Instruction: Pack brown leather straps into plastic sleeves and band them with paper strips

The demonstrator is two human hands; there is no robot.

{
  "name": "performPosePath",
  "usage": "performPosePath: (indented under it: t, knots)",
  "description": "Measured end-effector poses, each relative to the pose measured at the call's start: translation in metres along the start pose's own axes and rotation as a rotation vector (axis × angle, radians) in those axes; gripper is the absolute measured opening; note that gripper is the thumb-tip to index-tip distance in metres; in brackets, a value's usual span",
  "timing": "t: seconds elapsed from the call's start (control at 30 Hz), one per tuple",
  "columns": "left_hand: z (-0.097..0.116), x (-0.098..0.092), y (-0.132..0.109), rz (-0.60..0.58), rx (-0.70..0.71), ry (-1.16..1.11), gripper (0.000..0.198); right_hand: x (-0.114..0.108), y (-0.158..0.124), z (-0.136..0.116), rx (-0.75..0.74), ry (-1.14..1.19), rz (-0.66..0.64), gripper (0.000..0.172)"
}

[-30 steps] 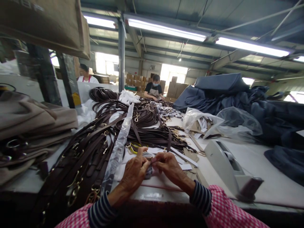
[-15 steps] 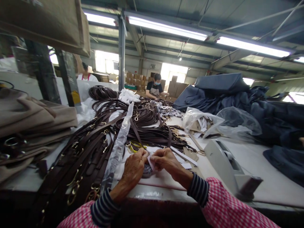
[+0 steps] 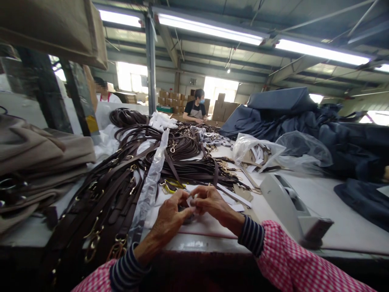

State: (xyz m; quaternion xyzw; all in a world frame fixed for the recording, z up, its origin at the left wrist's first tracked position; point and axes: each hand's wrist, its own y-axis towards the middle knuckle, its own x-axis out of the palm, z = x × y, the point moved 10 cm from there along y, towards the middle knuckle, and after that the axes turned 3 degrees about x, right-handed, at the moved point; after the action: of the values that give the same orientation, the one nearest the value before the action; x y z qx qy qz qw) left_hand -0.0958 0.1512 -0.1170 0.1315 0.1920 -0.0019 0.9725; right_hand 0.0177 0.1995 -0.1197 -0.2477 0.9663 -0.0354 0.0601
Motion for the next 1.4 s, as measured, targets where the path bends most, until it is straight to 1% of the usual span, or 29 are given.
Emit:
performPosePath:
  t: [0.07,0.1,0.17,0.23,0.27,0.3,0.37,0.4,0.5,0.6,0.67,0.7,0.8,0.83,0.87,0.9,0.93,1.0,1.03,1.1,1.2,1.3,1.37,1.4]
  knots:
    - [0.003,0.001,-0.002,0.0,0.042,0.01,0.026,0.001,0.0,0.0,-0.005,0.001,-0.011,0.015]
    - [0.005,0.0,-0.003,0.024,0.067,0.059,0.03,0.001,0.0,0.0,-0.012,0.005,-0.006,0.014]
    - [0.007,-0.005,-0.004,0.091,0.097,0.207,0.045,0.0,-0.001,0.0,-0.031,0.023,0.011,0.015]
    - [0.007,-0.008,-0.005,0.125,0.097,0.344,0.056,-0.001,-0.004,0.002,-0.048,0.051,0.031,0.02]
    - [0.007,-0.007,-0.006,0.117,0.09,0.397,0.053,-0.002,-0.005,0.003,-0.054,0.068,0.041,0.022]
    - [0.008,-0.006,-0.006,0.095,0.088,0.44,0.044,-0.004,-0.006,0.003,-0.058,0.082,0.049,0.023]
    - [0.011,-0.002,-0.006,0.043,0.101,0.493,0.02,-0.006,-0.008,0.003,-0.069,0.11,0.06,0.025]
    - [0.013,0.0,-0.006,0.018,0.111,0.505,0.013,-0.007,-0.009,0.002,-0.076,0.122,0.061,0.026]
    - [0.016,0.003,-0.007,-0.037,0.124,0.489,0.012,-0.007,-0.008,0.002,-0.094,0.148,0.069,0.031]
    - [0.019,0.001,-0.007,-0.028,0.128,0.462,0.011,-0.006,-0.008,-0.001,-0.102,0.168,0.087,0.033]
    - [0.02,-0.001,-0.007,-0.013,0.13,0.438,0.013,-0.005,-0.009,-0.007,-0.104,0.157,0.063,0.034]
    - [0.02,-0.002,-0.008,-0.016,0.131,0.423,0.014,-0.003,-0.009,-0.013,-0.104,0.128,0.025,0.034]
    - [0.022,-0.001,-0.009,-0.035,0.144,0.392,0.015,0.006,-0.011,-0.032,-0.089,-0.012,-0.185,0.031]
    - [0.022,0.0,-0.009,-0.037,0.156,0.388,0.015,0.009,-0.013,-0.037,-0.081,-0.062,-0.261,0.033]
    - [0.023,0.0,-0.009,-0.035,0.168,0.39,0.016,0.011,-0.014,-0.043,-0.085,-0.126,-0.324,0.034]
    - [0.023,0.001,-0.009,-0.034,0.181,0.397,0.018,0.012,-0.015,-0.049,-0.112,-0.214,-0.364,0.032]
    - [0.023,0.001,-0.009,-0.034,0.195,0.411,0.019,0.013,-0.015,-0.056,-0.164,-0.329,-0.383,0.025]
    - [0.024,0.003,-0.01,-0.038,0.222,0.453,0.021,0.018,-0.015,-0.069,-0.308,-0.618,-0.381,0.005]
    - [0.025,0.005,-0.01,-0.046,0.235,0.475,0.021,0.023,-0.016,-0.074,-0.379,-0.763,-0.374,0.003]
    - [0.028,0.007,-0.011,-0.068,0.257,0.501,0.022,0.033,-0.016,-0.079,-0.478,-0.994,-0.376,0.013]
    - [0.031,0.01,-0.013,-0.101,0.262,0.489,0.023,0.047,-0.015,-0.08,-0.563,-1.221,-0.41,0.02]
    - [0.031,0.012,-0.013,-0.089,0.266,0.475,0.031,0.052,-0.018,-0.08,-0.611,-1.397,-0.424,0.017]
    - [0.024,0.011,-0.012,-0.038,0.294,0.484,0.038,0.055,-0.025,-0.079,-0.644,-1.528,-0.413,0.012]
    - [0.019,0.011,-0.011,-0.012,0.319,0.485,0.039,0.056,-0.03,-0.078,-0.665,-1.586,-0.407,0.009]
